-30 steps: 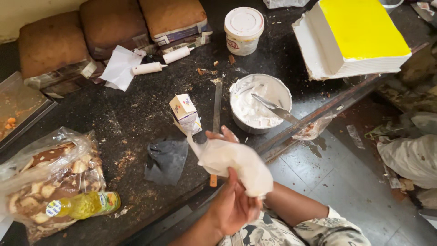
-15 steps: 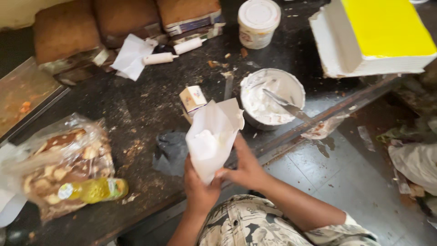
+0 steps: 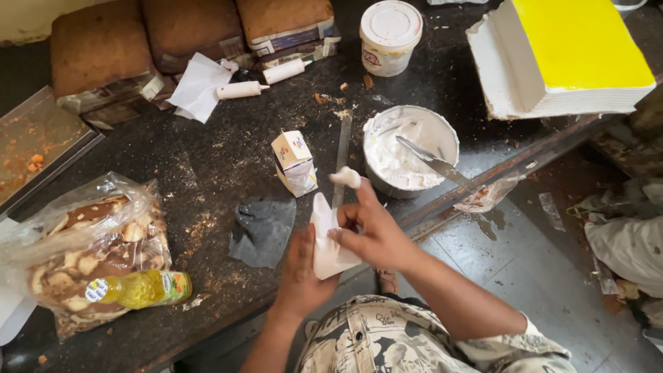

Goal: The person pours yellow glaze from a bucket onto a cake and spreads it with a spatula, then fills a piping bag with white frosting using a spatula.

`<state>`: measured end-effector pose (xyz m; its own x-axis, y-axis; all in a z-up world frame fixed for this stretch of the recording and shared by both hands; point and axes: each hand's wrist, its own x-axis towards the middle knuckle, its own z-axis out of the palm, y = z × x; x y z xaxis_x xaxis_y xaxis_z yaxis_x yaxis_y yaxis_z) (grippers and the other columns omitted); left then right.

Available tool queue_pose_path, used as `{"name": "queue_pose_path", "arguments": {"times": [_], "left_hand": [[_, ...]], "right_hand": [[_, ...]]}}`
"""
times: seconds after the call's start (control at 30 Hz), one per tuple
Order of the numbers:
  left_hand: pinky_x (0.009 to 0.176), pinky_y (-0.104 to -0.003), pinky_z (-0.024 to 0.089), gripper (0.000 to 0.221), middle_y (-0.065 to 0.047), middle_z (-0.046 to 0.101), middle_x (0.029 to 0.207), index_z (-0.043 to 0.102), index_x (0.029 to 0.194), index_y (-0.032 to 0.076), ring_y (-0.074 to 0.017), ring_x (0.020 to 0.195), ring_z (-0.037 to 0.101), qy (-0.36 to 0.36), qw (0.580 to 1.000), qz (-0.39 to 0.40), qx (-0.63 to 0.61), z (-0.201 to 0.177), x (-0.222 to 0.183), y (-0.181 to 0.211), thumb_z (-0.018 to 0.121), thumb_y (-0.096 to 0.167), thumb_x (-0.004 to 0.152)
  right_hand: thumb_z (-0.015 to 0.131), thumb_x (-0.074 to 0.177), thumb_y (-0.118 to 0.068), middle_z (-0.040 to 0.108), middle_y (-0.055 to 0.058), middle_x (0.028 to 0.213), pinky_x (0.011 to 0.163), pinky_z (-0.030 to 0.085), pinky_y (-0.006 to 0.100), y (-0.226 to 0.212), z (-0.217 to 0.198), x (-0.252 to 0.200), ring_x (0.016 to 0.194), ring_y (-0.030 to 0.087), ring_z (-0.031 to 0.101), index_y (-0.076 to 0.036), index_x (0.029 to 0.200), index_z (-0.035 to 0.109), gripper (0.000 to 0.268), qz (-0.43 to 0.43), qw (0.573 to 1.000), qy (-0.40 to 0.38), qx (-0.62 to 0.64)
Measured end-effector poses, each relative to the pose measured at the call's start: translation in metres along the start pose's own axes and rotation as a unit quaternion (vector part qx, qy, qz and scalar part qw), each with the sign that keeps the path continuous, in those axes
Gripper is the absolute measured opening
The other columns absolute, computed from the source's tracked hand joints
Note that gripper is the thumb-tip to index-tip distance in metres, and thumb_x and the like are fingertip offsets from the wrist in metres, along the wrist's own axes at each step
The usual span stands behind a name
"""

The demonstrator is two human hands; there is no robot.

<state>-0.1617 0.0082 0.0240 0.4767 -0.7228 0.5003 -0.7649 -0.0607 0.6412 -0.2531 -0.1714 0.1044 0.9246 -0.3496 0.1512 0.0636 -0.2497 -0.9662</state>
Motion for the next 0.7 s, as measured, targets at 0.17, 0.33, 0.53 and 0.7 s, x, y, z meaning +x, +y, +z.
{"name": "queue_pose_path", "arguments": {"times": [0.17,0.33,0.53,0.7], "left_hand": [[0.106,-0.055,0.045,0.119,-0.036,0.046,0.142,0.007,0.16,-0.005,-0.0522,0.131,0.051,0.013,0.999,0.006,-0.032,-0.007,0.019,0.017,0.082,0.008,0.068],[0.106,-0.044,0.052,0.126,-0.026,0.053,0.145,-0.002,0.164,0.001,-0.0352,0.128,0.061,0.016,0.979,-0.052,-0.195,-0.005,0.045,0.038,0.086,0.016,0.076],[0.094,-0.044,0.054,0.11,-0.028,0.044,0.148,-0.007,0.164,0.01,-0.0367,0.119,0.058,-0.05,0.877,-0.134,-0.459,-0.009,0.063,0.015,0.075,0.03,0.093],[0.103,-0.04,0.053,0.081,-0.025,0.049,0.148,0.012,0.17,0.012,-0.0345,0.125,0.062,0.029,0.992,-0.097,-0.081,-0.008,0.074,0.006,0.029,0.06,0.107]], "right_hand": [[0.063,0.092,-0.007,0.065,0.008,0.084,0.068,0.05,0.028,-0.019,0.012,0.005,0.079,0.013,0.06,0.002,0.099,0.066,0.011,0.024,0.998,0.009,0.065],[0.061,0.098,-0.012,0.057,0.016,0.109,0.088,0.047,0.034,0.001,0.037,0.003,0.103,0.025,0.056,0.0,0.097,0.063,0.012,-0.193,0.936,0.242,-0.169],[0.054,0.105,-0.009,0.053,0.016,0.121,0.102,0.045,0.034,0.03,0.02,0.036,0.116,0.027,0.055,0.0,0.116,0.061,0.016,-0.188,0.974,0.126,0.01],[0.049,0.097,-0.004,0.063,0.011,0.129,0.107,0.044,0.032,0.021,0.03,0.051,0.125,0.021,0.057,-0.003,0.14,0.046,0.043,-0.095,0.98,0.11,0.136]]}}
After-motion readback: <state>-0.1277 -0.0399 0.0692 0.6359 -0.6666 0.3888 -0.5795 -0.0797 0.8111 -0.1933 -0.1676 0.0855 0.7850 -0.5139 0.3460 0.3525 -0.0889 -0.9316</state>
